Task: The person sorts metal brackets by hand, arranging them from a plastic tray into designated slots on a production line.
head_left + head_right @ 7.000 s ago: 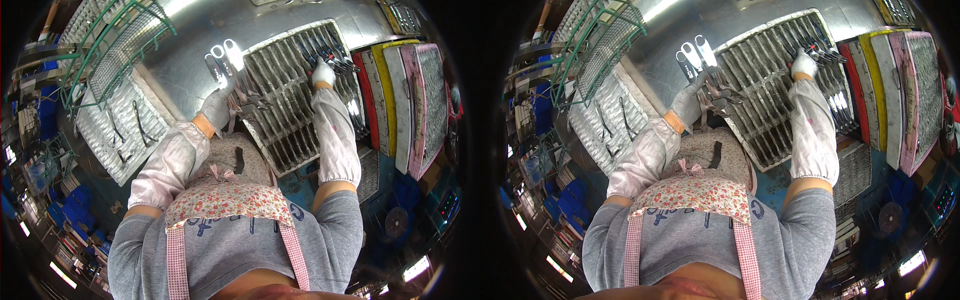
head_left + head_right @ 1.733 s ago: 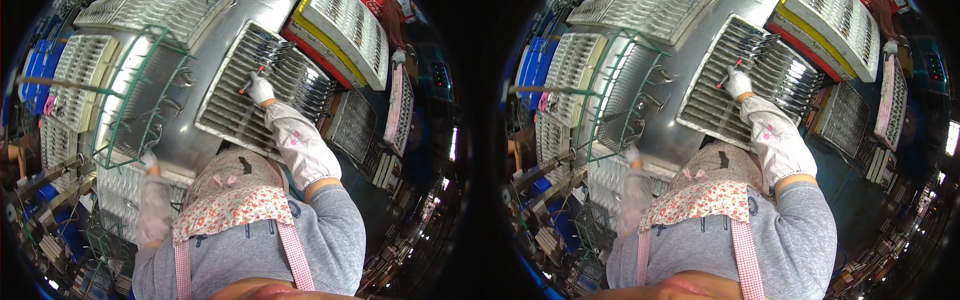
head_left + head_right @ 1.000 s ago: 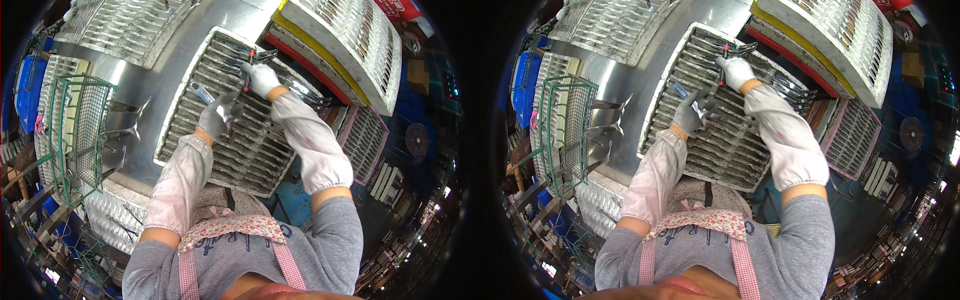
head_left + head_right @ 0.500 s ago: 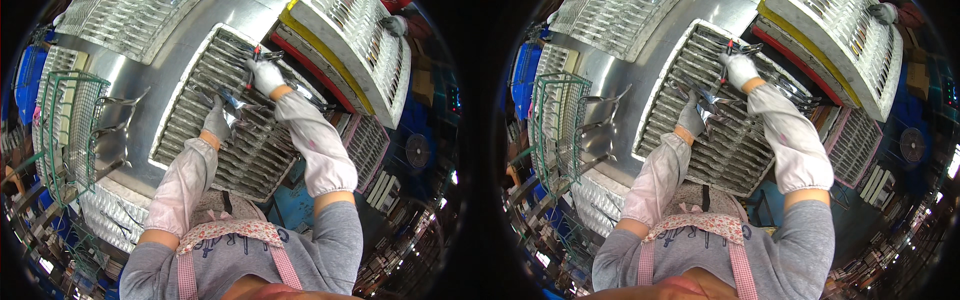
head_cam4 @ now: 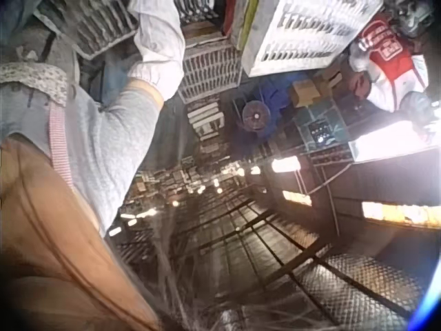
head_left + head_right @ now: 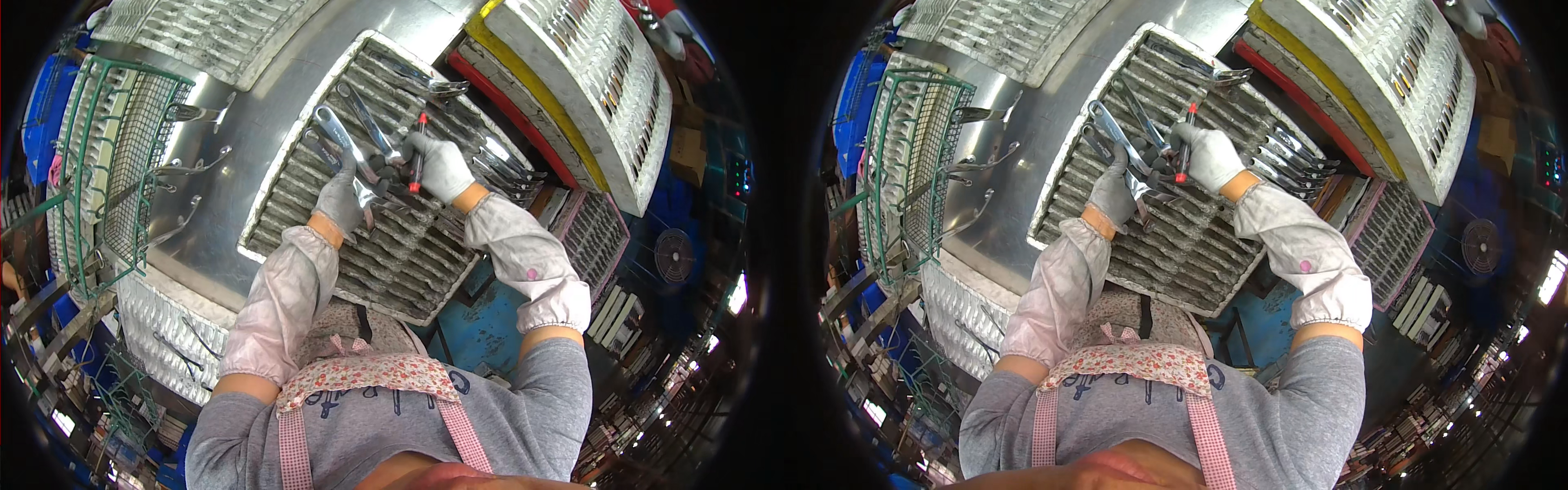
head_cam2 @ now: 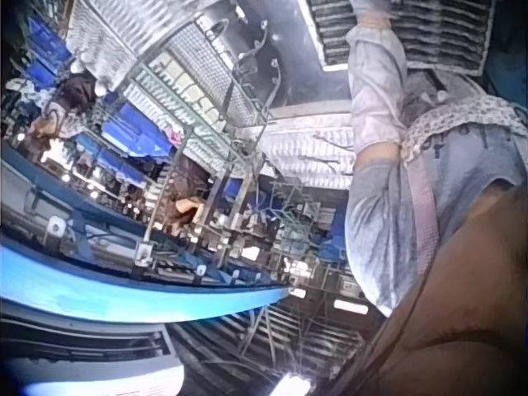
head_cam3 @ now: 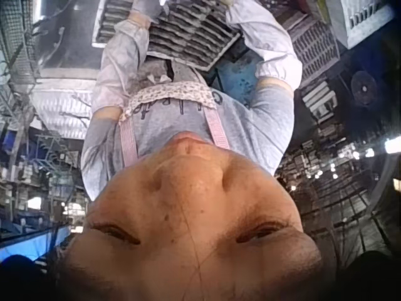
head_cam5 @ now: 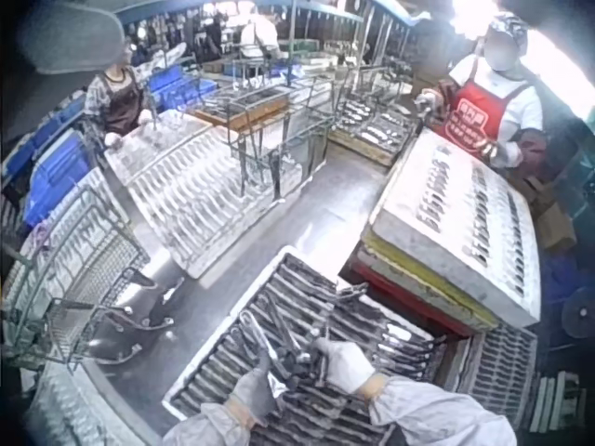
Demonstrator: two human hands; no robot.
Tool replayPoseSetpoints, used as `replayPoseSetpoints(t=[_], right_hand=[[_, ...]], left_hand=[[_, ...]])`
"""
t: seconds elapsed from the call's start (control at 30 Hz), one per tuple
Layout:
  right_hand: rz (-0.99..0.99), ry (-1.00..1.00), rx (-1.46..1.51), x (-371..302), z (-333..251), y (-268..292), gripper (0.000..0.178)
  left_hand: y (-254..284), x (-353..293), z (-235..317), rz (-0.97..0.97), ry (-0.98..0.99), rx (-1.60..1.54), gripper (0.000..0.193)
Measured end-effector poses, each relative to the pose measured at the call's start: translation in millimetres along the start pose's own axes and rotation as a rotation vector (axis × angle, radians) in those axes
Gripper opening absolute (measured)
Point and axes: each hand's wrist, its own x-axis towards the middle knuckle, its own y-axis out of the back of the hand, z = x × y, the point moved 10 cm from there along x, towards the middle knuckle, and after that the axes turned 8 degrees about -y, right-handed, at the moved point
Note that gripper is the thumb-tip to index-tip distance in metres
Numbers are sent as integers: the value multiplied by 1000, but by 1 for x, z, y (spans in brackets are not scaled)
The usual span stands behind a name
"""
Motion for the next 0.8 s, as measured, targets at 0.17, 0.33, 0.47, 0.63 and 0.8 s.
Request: replayPoseSetpoints(t=[0.17, 0.33, 0.47, 0.63, 0.8], right_hand=[[-199, 166, 134, 8, -25, -36, 17], [246, -111, -609, 97, 42, 21, 22], [228, -20, -848, 120, 68, 20, 23], [189, -28, -435, 83, 37, 42, 18], [-53, -170, 389, -8, -23, 4, 52]], left_hand=[[22, -12, 8, -30, 27, 38, 53], [30, -48, 51, 160, -143, 196, 54], [17, -80, 61, 66, -69, 177, 59], [14, -121, 87, 55, -97, 122, 61], [6, -161, 116, -87, -144, -13, 66]])
